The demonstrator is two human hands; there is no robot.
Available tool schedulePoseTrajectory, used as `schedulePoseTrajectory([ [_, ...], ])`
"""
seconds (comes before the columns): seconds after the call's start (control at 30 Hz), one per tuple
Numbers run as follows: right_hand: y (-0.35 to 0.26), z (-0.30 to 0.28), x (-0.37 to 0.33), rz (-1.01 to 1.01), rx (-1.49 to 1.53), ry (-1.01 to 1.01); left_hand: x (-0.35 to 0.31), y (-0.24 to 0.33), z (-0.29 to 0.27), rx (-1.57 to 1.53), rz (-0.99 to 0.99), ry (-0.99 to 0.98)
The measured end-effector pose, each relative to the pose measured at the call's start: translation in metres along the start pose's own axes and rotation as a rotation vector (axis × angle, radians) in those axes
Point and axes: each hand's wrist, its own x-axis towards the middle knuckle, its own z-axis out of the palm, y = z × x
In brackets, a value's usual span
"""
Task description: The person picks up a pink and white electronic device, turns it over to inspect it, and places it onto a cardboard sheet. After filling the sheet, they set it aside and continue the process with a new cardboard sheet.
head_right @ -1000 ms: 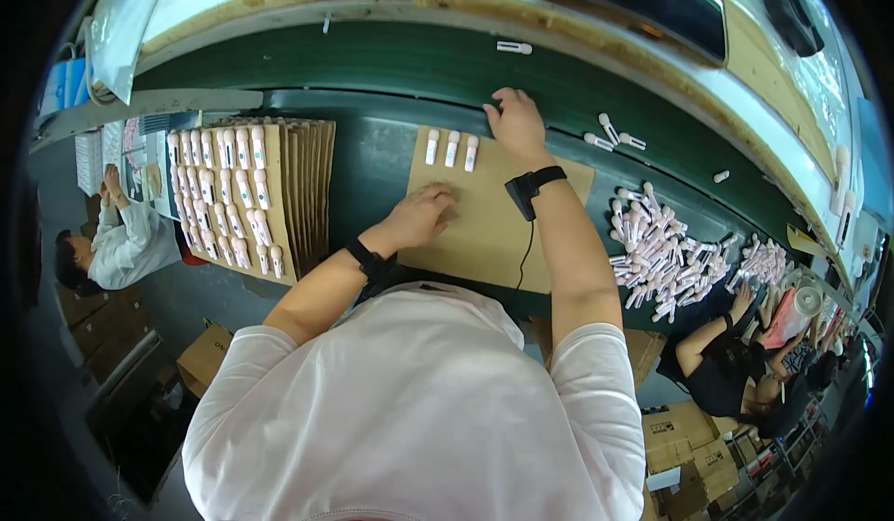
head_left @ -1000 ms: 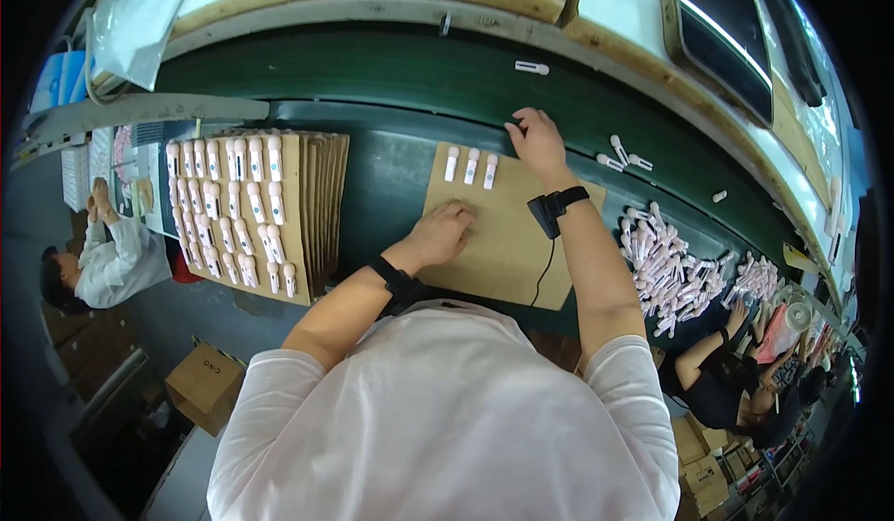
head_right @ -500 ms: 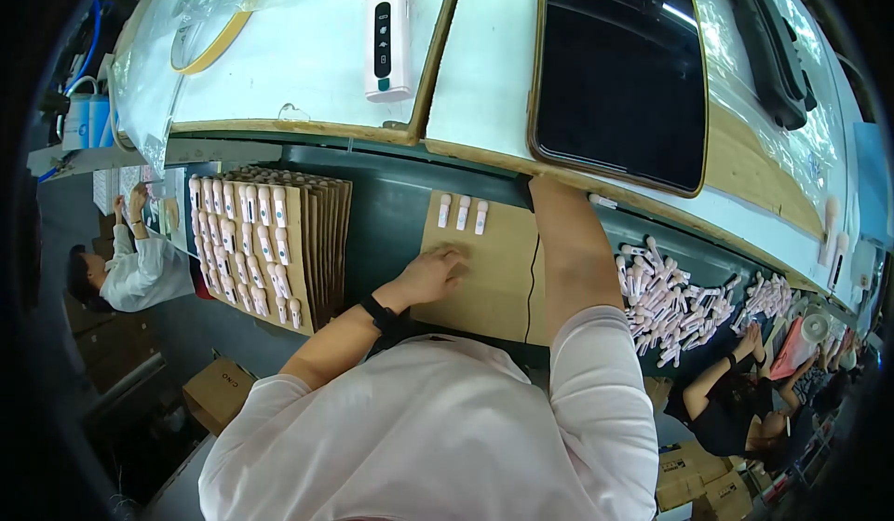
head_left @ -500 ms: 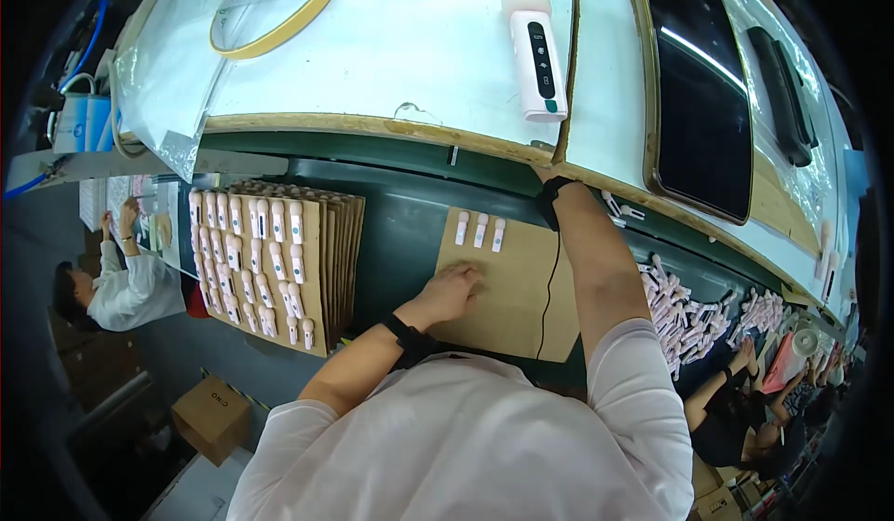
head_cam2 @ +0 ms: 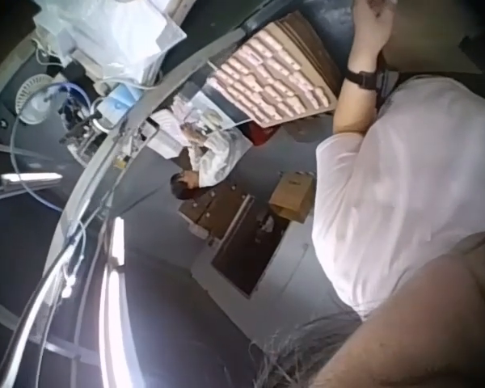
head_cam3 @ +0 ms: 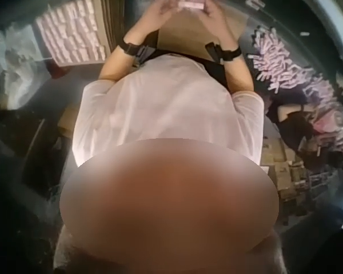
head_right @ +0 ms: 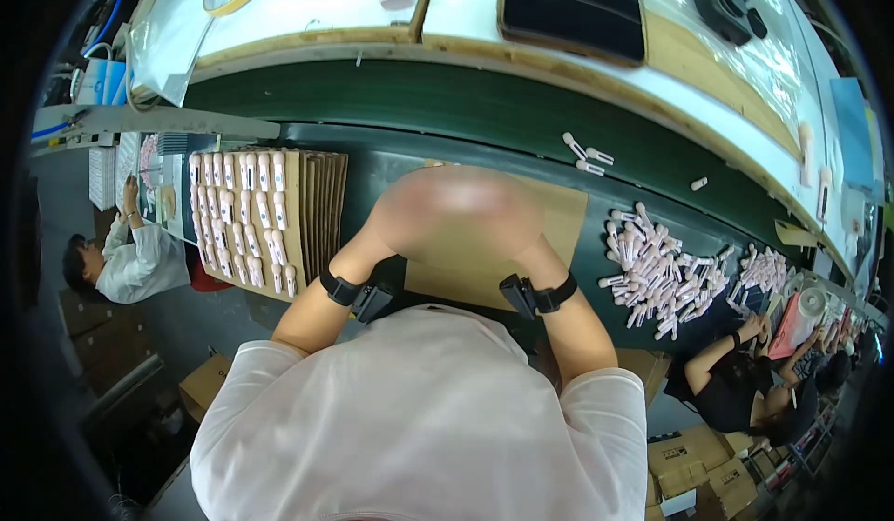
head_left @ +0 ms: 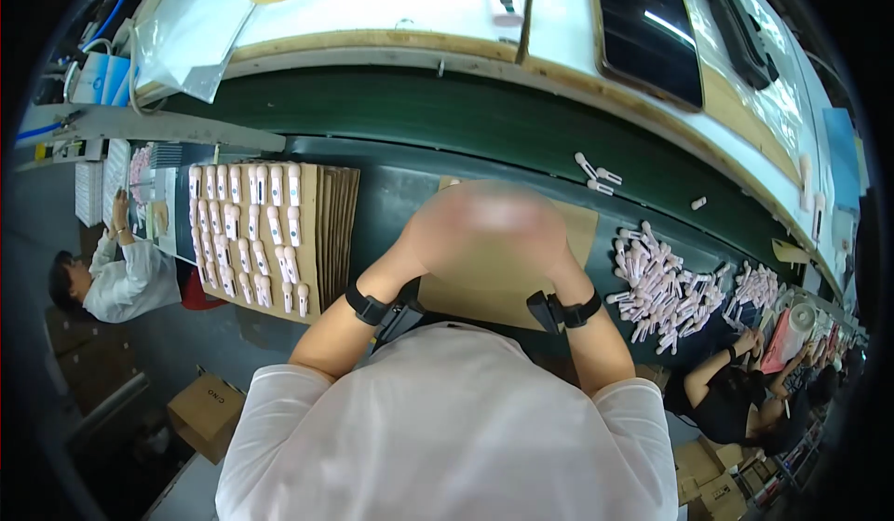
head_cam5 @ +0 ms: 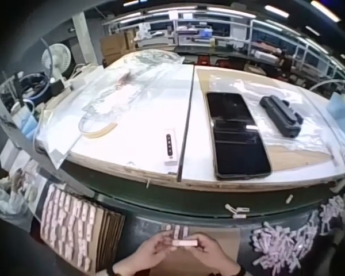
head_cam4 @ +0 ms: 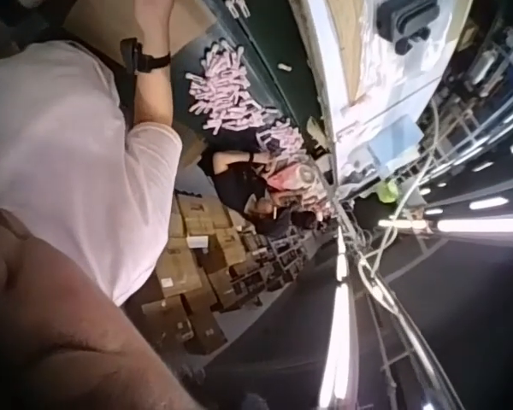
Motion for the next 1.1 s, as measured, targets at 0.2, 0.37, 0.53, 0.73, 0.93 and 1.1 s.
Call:
schedulePoseTrajectory([
  [0.2, -0.022, 0.023, -0.05, -0.039, -0.02, 0.133, -0.026, 0.036, 0.005, 0.348, 0.33, -0.054],
  [0.37, -0.034, 0.029, -0.071, -0.14, -0.207, 0.163, -0.048, 0.049, 0.012, 0.296, 0.276, -0.074],
  [0.53, -0.044, 0.033, -0.078, -0.405, -0.417, 0.153, -0.061, 0.057, 0.019, 0.214, 0.173, -0.093],
  [0.73, -0.057, 0.045, -0.09, -0.441, -0.495, 0.234, -0.068, 0.064, 0.023, 0.344, 0.349, -0.081],
  [0.93, -0.054, 0.043, -0.093, -0.531, -0.576, 0.236, -0.073, 0.066, 0.027, 0.407, 0.427, -0.057],
  [1.1, -0.056, 0.045, -0.093, -0.496, -0.49, 0.233, -0.072, 0.066, 0.027, 0.401, 0.451, -0.048],
])
